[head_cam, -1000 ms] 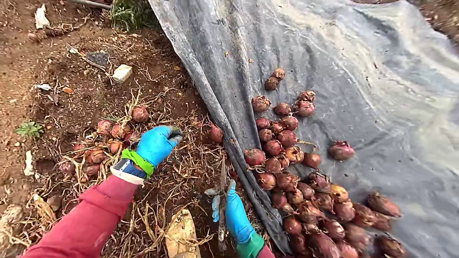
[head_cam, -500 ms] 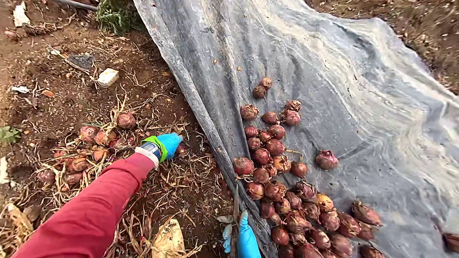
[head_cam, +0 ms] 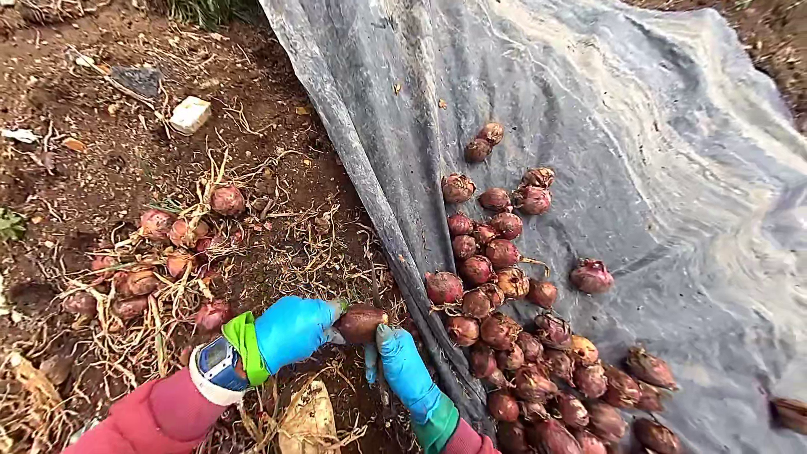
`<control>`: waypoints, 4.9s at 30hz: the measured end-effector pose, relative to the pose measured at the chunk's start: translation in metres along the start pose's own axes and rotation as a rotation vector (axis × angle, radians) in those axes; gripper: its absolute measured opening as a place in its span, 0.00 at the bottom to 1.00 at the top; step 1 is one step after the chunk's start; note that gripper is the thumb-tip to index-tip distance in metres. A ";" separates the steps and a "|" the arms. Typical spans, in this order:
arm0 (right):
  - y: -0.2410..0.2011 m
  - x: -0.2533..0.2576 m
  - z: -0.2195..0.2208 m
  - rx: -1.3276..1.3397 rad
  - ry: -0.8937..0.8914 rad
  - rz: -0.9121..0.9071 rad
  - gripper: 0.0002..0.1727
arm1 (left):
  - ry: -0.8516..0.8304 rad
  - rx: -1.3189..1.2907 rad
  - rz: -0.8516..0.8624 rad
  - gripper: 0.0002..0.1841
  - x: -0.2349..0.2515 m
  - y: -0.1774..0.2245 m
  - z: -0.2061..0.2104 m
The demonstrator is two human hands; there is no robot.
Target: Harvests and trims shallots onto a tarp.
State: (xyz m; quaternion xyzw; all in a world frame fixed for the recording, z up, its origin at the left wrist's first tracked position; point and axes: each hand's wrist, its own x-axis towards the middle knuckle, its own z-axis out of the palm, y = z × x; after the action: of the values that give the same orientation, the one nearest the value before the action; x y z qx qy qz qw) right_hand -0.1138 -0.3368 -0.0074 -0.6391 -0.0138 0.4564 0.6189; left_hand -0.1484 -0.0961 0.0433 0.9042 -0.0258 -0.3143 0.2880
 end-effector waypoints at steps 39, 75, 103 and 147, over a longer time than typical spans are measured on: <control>0.077 -0.132 -0.072 0.100 0.335 0.033 0.49 | 0.015 0.005 -0.461 0.16 -0.087 -0.022 0.048; 0.060 -0.163 -0.080 0.071 0.319 -0.182 0.49 | -0.188 0.070 0.114 0.17 0.011 0.168 0.054; 0.092 -0.051 -0.015 0.031 0.024 0.364 0.56 | 0.067 -0.175 -0.818 0.21 -0.071 -0.091 0.099; 0.035 -0.011 0.004 -0.091 0.096 0.165 0.56 | 0.821 -0.837 -1.291 0.39 -0.051 -0.156 0.109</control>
State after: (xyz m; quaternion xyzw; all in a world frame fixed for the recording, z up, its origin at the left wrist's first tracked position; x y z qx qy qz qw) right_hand -0.1419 -0.3485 -0.0287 -0.6867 0.0478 0.4737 0.5493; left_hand -0.2737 -0.0101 -0.0821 0.6039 0.7151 -0.0487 0.3488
